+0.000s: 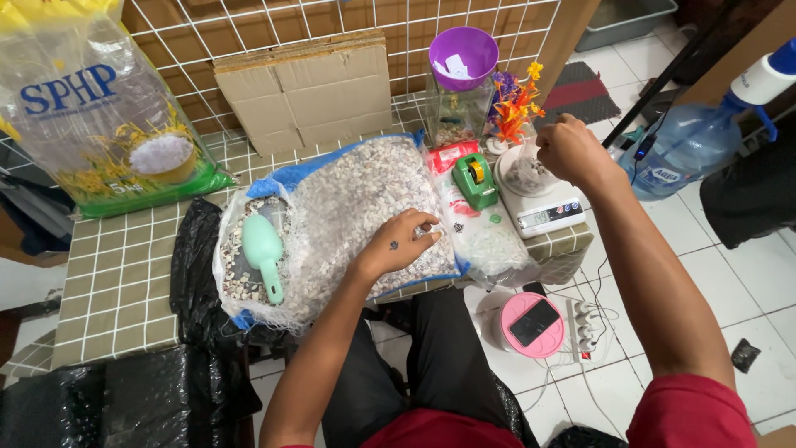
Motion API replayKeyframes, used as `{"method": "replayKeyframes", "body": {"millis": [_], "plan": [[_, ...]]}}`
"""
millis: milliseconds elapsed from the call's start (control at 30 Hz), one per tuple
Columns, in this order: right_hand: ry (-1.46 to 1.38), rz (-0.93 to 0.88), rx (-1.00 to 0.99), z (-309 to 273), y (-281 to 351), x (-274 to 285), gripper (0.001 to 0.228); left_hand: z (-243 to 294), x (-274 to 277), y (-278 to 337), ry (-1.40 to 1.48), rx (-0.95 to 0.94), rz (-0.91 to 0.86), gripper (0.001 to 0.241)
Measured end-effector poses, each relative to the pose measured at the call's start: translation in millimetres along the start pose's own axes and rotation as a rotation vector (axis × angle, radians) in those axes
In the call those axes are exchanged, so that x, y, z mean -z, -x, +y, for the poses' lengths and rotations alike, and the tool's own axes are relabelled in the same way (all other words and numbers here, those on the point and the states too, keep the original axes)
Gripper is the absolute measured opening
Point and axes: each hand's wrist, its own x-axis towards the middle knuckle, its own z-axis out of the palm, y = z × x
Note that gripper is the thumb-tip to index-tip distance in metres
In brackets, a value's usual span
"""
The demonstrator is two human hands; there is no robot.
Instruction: Bagging white granules into small plastic bags using a scoop and handling wrapped packages
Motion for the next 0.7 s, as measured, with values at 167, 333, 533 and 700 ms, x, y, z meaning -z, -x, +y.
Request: {"method": "replayKeyframes", "body": {"millis": [167, 333, 533, 700], "plan": [[0.026, 0.049, 0.008, 8.8, -3.4, -4.2, 0.024, -4.1, -1.5, -1.6, 0.001, -0.011, 0.002, 0.033], [0.041, 0.016, -0.012, 9.7, -3.1, -2.7, 0.022, -1.4, 0.2, 0.0, 0.006, -0.009, -0.003, 0.033], [0.12, -0.094, -0.072, -0.5, 7.4, 4.9, 0.023, -4.5, -2.0, 0.4, 0.0, 0.0, 0.003, 0.032], [0.168, -0.151, -0.098, 0.0, -2.1, -13.3, 0.023, -12.9, -7.9, -2.3, 0.008, -0.019, 0.021, 0.031]]}}
